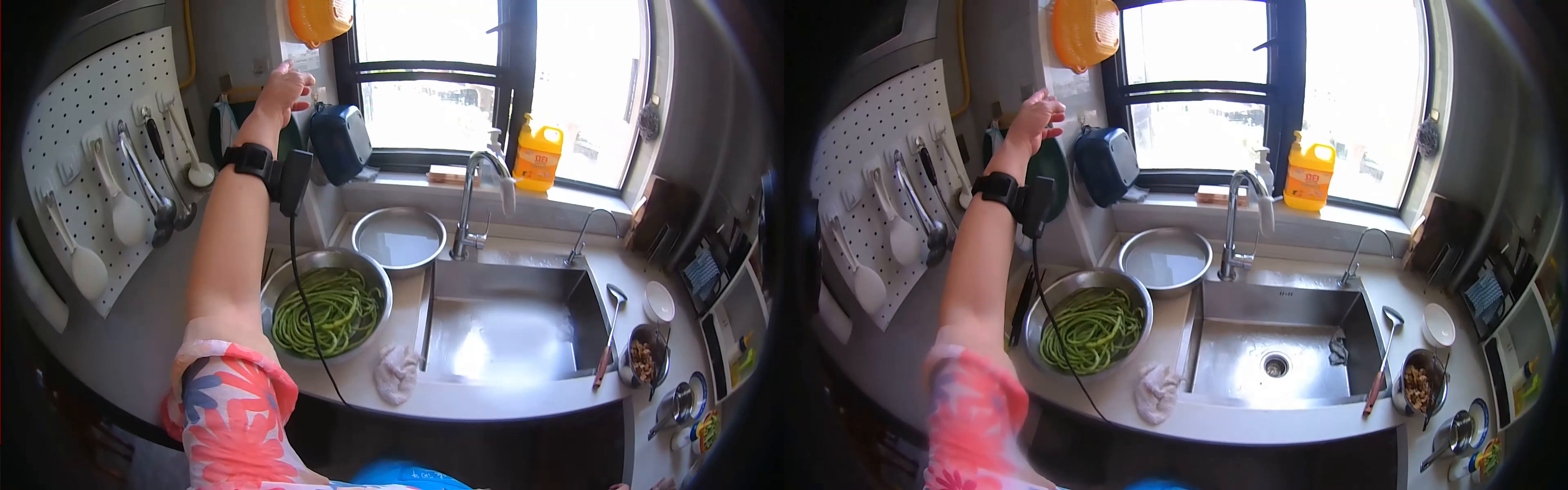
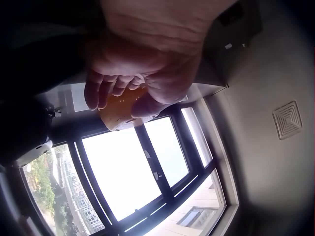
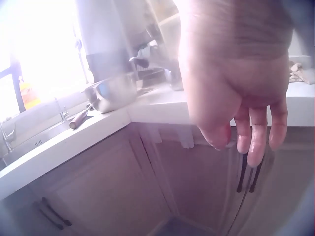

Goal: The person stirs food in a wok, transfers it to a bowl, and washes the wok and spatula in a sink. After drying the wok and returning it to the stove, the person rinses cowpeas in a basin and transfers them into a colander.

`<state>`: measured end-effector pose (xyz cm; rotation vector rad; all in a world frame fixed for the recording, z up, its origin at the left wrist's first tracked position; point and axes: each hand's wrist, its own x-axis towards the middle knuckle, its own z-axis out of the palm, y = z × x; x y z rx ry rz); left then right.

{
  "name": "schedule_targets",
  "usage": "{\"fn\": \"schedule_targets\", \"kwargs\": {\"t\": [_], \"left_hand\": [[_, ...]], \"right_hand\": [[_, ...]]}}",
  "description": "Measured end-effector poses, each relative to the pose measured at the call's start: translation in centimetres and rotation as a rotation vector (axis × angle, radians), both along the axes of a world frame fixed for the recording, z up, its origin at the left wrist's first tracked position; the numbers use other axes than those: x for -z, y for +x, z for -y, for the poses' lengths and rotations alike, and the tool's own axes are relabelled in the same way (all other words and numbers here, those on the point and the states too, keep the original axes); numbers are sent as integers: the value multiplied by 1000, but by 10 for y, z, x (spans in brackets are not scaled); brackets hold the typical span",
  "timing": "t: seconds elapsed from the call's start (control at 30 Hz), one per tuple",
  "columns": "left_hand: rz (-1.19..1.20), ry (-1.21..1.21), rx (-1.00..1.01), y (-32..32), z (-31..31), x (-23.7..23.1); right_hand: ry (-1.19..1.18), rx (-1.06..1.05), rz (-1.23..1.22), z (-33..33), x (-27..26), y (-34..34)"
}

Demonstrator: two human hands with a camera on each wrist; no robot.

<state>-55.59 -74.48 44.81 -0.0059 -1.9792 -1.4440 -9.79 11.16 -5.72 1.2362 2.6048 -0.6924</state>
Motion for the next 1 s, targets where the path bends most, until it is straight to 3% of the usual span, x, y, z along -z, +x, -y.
{"fn": "schedule_targets", "kwargs": {"t": [0.1, 0.27, 0.53, 0.6, 0.67, 0.77, 0.93, 1.0], "left_hand": [[-47, 2, 5, -33, 13, -19], [-120, 36, -46, -106, 45, -44], [-365, 85, -126, -182, 79, -79], [-383, 149, 72, -184, 75, -83], [-324, 115, -45, -219, 109, -96], [-287, 93, 53, -249, 130, -106], [-307, 291, 245, -275, 130, -124], [-313, 289, 337, -282, 134, -125]], "right_hand": [[84, -47, 241, 94, -24, 3], [-45, 65, 166, 122, -23, -32], [-294, 391, 89, 184, -20, -6], [-296, 442, -13, 192, -17, -4], [-369, 509, -22, 215, -37, -19], [-402, 591, 22, 228, -50, -34], [-377, 521, 148, 263, -92, -69], [-371, 512, 148, 255, -77, -56]]}}
